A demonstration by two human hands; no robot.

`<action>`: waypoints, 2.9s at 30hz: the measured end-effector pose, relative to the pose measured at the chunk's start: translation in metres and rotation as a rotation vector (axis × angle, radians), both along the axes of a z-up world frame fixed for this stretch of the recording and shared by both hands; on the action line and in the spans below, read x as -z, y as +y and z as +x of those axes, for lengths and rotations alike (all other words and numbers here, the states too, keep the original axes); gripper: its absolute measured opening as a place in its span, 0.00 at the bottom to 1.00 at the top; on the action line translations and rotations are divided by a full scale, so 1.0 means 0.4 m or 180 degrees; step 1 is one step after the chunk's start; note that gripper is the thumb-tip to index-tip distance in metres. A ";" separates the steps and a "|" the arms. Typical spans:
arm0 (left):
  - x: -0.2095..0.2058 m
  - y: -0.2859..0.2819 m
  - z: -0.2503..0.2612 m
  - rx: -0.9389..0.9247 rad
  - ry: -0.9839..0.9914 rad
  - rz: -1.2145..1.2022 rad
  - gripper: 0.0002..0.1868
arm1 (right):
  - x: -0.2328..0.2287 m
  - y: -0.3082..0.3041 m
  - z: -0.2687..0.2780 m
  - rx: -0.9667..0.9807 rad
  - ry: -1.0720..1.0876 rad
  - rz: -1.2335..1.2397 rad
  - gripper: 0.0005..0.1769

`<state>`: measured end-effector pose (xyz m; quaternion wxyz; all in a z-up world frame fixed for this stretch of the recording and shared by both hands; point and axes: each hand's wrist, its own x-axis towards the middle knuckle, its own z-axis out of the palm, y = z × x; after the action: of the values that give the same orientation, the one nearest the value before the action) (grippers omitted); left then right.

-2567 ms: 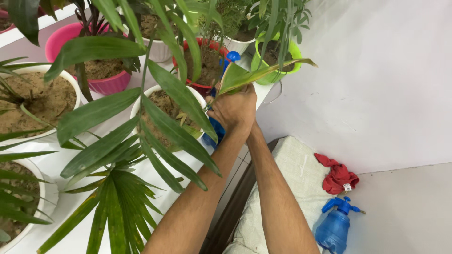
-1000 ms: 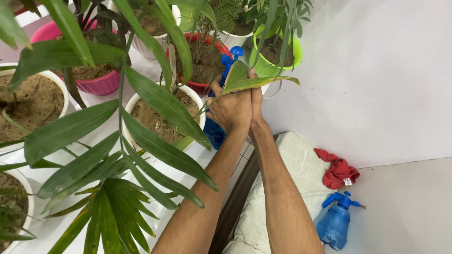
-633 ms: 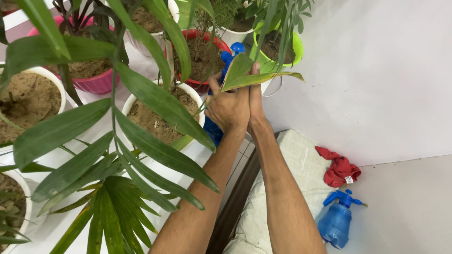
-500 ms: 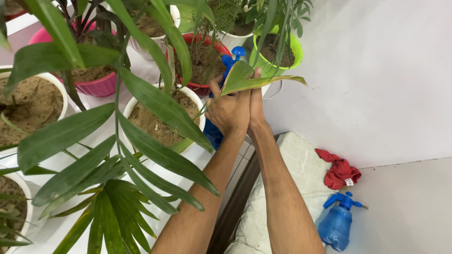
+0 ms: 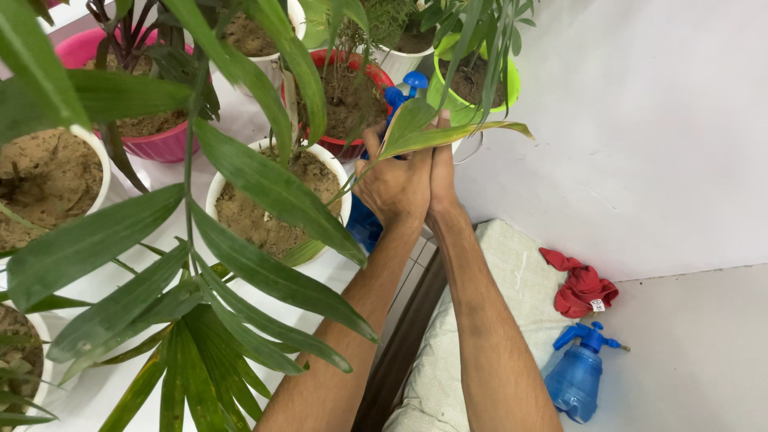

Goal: The person uses a blue spray bottle to water several potted plants arranged on a white shelf. They move from plant to plant, spraying the soil and leaves of each one in sequence.

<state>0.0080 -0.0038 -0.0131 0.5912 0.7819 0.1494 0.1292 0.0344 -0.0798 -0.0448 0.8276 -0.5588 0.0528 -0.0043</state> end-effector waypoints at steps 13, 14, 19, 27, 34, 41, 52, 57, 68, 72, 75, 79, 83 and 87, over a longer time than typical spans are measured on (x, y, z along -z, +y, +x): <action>0.012 0.003 0.006 0.0070 -0.0265 0.0172 0.36 | -0.028 0.019 -0.010 0.0023 0.0031 0.0237 0.39; 0.014 0.002 0.004 0.0094 -0.0237 0.0143 0.35 | -0.027 0.019 -0.011 0.0034 0.0050 0.0239 0.39; 0.011 0.007 -0.008 0.0046 -0.0131 -0.0081 0.38 | 0.002 0.015 -0.011 -0.0029 -0.0289 0.0078 0.40; 0.001 0.011 -0.009 0.0175 -0.0281 0.0141 0.33 | -0.017 0.017 -0.021 -0.0006 -0.0296 0.0108 0.38; 0.014 -0.002 0.000 0.0095 -0.0418 0.0236 0.31 | -0.026 0.015 -0.015 0.0043 -0.0349 0.0088 0.37; 0.019 0.000 -0.001 0.0044 -0.0480 0.0161 0.31 | -0.020 0.013 -0.018 0.0061 -0.0260 -0.0003 0.36; 0.007 0.010 -0.004 0.0005 -0.0118 -0.0079 0.39 | 0.007 0.011 -0.001 0.0117 -0.0253 -0.0014 0.45; 0.008 0.012 -0.003 -0.0038 -0.0018 -0.0046 0.41 | -0.005 0.016 -0.009 0.0117 -0.0224 0.0021 0.45; 0.018 0.005 0.007 0.0063 -0.0361 0.0126 0.35 | -0.005 0.008 -0.002 0.0082 -0.0470 0.0074 0.34; 0.025 0.004 0.010 0.0013 -0.0432 0.0006 0.39 | -0.024 0.021 -0.004 0.0229 -0.0195 0.0123 0.31; 0.031 0.000 0.017 0.0027 -0.0464 0.0173 0.38 | -0.032 0.022 -0.006 0.0233 -0.0297 0.0053 0.32; 0.043 -0.009 0.021 0.0106 -0.0535 0.0262 0.32 | -0.026 0.019 -0.015 0.0313 -0.0186 0.0045 0.34; 0.044 -0.021 0.018 0.0158 -0.0656 0.0209 0.30 | -0.026 0.012 -0.016 0.0328 -0.0357 0.0068 0.36; 0.041 -0.033 0.025 0.0259 -0.0884 0.0192 0.30 | -0.020 0.002 -0.028 0.0564 -0.0357 0.0290 0.34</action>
<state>0.0180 -0.0171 -0.0294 0.5872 0.7794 0.0304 0.2165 0.0233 -0.0792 -0.0368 0.8501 -0.5127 0.0558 -0.1063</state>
